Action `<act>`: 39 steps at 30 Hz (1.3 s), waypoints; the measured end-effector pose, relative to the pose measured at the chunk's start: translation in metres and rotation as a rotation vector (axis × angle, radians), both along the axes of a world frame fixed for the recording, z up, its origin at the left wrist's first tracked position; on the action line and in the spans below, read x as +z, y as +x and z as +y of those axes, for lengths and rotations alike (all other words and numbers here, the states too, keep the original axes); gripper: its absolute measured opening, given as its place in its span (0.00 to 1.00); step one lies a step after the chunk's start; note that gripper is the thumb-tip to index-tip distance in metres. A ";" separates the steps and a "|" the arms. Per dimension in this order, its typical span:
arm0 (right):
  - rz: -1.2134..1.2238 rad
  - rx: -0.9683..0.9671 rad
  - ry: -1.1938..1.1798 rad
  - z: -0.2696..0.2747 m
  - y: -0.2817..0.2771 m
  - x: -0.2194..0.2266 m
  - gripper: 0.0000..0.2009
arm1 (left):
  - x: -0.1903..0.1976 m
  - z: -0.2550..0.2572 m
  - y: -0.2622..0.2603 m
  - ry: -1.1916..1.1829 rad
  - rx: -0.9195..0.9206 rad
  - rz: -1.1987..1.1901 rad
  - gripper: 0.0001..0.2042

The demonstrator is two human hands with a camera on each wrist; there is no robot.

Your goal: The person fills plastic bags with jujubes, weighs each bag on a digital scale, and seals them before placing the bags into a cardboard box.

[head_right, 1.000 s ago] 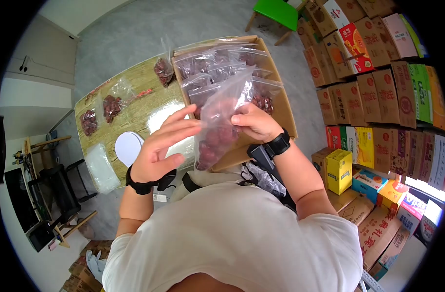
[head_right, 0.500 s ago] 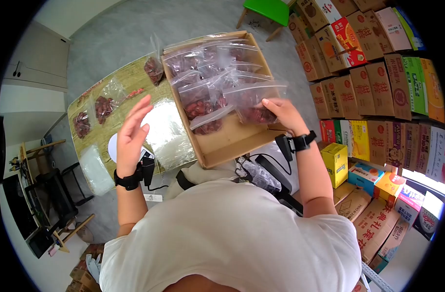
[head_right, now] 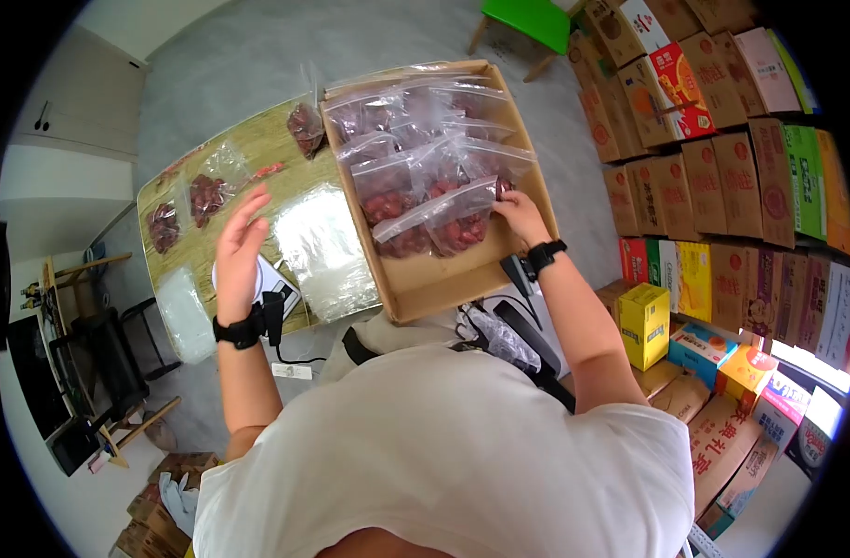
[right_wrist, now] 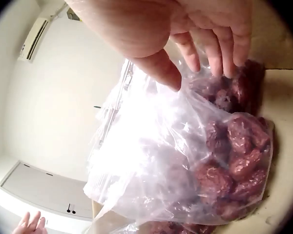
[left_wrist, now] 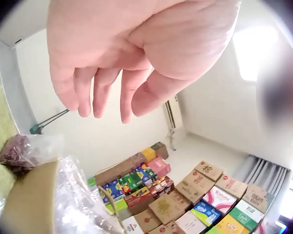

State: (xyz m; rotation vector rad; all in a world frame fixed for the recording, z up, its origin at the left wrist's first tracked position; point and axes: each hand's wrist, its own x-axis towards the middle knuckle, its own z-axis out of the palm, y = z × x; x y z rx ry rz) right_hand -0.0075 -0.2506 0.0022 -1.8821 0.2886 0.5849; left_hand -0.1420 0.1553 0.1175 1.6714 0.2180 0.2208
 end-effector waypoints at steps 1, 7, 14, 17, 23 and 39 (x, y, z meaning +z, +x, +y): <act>0.003 -0.033 0.018 0.000 -0.005 0.006 0.12 | -0.015 0.003 0.009 0.030 -0.021 0.052 0.16; 0.051 -0.086 0.073 -0.002 -0.021 0.016 0.12 | -0.094 -0.002 0.109 0.293 -0.068 -0.028 0.22; -0.006 -0.081 0.102 0.001 -0.036 0.038 0.12 | -0.144 -0.011 0.182 0.507 0.062 0.041 0.20; 0.006 -0.099 0.082 -0.009 -0.038 0.035 0.12 | -0.153 -0.001 0.189 0.430 0.179 -0.058 0.10; 0.029 -0.112 0.138 0.003 -0.038 0.049 0.13 | -0.138 0.023 0.174 0.322 0.305 0.011 0.11; -0.445 0.167 0.331 0.108 -0.018 0.146 0.25 | 0.116 -0.050 0.050 0.220 -0.065 -0.213 0.07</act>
